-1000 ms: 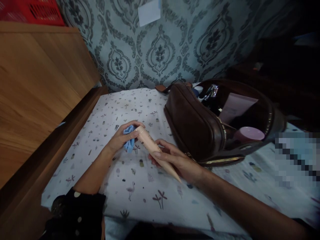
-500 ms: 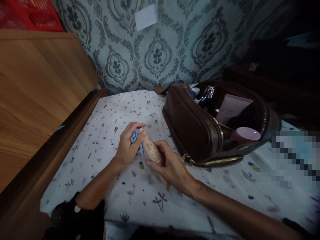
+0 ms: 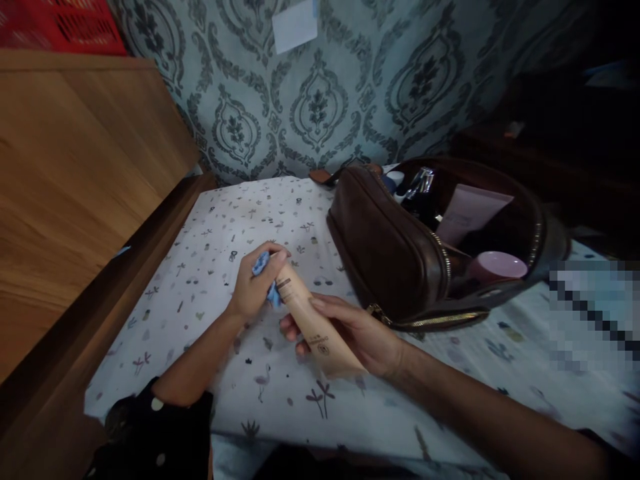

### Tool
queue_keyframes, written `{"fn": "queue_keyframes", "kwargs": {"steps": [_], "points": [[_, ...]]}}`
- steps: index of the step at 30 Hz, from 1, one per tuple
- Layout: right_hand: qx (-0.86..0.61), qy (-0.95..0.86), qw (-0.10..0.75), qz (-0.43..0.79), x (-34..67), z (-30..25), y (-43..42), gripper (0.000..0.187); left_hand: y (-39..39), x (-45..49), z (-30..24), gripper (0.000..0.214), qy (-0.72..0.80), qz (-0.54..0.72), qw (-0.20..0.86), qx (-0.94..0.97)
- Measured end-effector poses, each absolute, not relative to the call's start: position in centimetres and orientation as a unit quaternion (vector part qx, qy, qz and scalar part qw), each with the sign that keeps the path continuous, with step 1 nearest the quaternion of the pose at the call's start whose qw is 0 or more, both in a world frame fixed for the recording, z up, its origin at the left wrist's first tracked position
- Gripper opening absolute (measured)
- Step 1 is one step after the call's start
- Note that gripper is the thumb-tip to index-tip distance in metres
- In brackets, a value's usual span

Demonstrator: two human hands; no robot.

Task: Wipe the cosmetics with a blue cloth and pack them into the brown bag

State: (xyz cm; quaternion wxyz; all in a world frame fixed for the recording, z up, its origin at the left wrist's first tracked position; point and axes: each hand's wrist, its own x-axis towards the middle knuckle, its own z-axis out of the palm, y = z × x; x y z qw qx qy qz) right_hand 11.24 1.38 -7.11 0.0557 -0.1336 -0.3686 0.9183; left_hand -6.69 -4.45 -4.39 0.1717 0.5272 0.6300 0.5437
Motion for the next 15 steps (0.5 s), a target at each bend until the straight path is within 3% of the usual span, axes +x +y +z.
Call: {"fn": "queue_keyframes", "kwargs": {"steps": [7, 10, 15], "points": [[-0.228, -0.698, 0.176, 0.656, 11.23, -7.56, 1.34, 0.062, -4.13, -7.49, -4.54, 0.027, 0.672, 0.534, 0.136, 0.495], [-0.194, -0.653, 0.145, 0.717, 11.34, -7.46, 1.36, 0.057, -4.13, -7.41, -4.79, 0.029, 0.665, 0.544, 0.149, 0.490], [-0.148, -0.499, 0.073, 0.851, 11.48, -7.42, 1.75, 0.066, -4.08, -7.42, -5.23, 0.030, 0.616, 0.610, 0.207, 0.453]]}}
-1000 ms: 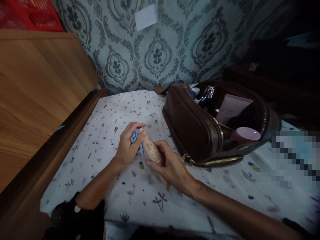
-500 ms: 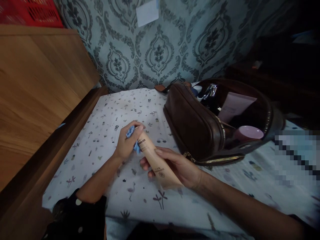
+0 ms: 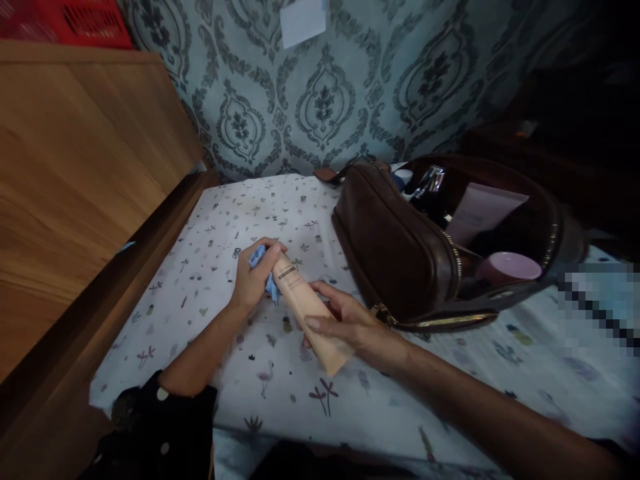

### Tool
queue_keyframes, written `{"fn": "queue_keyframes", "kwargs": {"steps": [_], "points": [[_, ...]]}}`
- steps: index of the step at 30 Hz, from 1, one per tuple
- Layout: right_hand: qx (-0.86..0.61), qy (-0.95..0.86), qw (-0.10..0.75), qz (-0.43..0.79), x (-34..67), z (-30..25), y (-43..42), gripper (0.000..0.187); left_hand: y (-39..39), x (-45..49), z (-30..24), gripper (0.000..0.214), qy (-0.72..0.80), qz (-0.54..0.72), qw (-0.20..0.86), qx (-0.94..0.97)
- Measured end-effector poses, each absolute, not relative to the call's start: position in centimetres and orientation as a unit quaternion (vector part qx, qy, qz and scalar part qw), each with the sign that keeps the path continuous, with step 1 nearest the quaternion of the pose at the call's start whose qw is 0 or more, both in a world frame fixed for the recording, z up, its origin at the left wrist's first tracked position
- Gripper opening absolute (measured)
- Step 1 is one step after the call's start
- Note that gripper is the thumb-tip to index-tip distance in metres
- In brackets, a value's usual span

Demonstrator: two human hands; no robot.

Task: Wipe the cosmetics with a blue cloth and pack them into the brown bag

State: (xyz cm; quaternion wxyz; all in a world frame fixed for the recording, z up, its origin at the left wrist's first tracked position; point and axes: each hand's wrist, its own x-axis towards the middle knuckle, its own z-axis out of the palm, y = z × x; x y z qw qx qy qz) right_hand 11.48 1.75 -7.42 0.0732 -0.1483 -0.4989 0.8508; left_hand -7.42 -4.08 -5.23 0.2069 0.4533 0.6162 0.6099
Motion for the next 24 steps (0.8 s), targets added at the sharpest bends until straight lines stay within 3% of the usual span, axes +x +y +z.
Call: {"fn": "queue_keyframes", "kwargs": {"steps": [3, 6, 11, 13, 17, 24], "points": [[-0.131, -0.453, 0.040, 0.881, 11.4, -7.6, 2.0, 0.077, -4.1, -7.5, -5.2, 0.029, 0.607, 0.620, 0.201, 0.455], [-0.127, -0.512, 0.033, 0.849, 11.3, -7.7, 1.9, 0.074, -4.2, -7.4, -4.9, 0.028, 0.625, 0.602, 0.171, 0.466], [-0.232, -0.711, 0.168, 0.643, 11.0, -8.1, 0.9, 0.085, -4.1, -7.1, -4.5, 0.026, 0.658, 0.580, 0.147, 0.457], [-0.248, -0.732, 0.186, 0.607, 11.0, -8.3, 0.6, 0.076, -4.1, -7.0, -4.5, 0.029, 0.658, 0.579, 0.149, 0.458], [-0.189, -0.691, 0.185, 0.672, 11.2, -8.1, 0.8, 0.054, -4.1, -7.4, -5.0, 0.043, 0.642, 0.589, 0.165, 0.462], [-0.117, -0.464, 0.106, 0.872, 11.1, -7.7, 1.2, 0.049, -4.0, -7.4, -6.0, 0.065, 0.586, 0.662, 0.262, 0.387]]}}
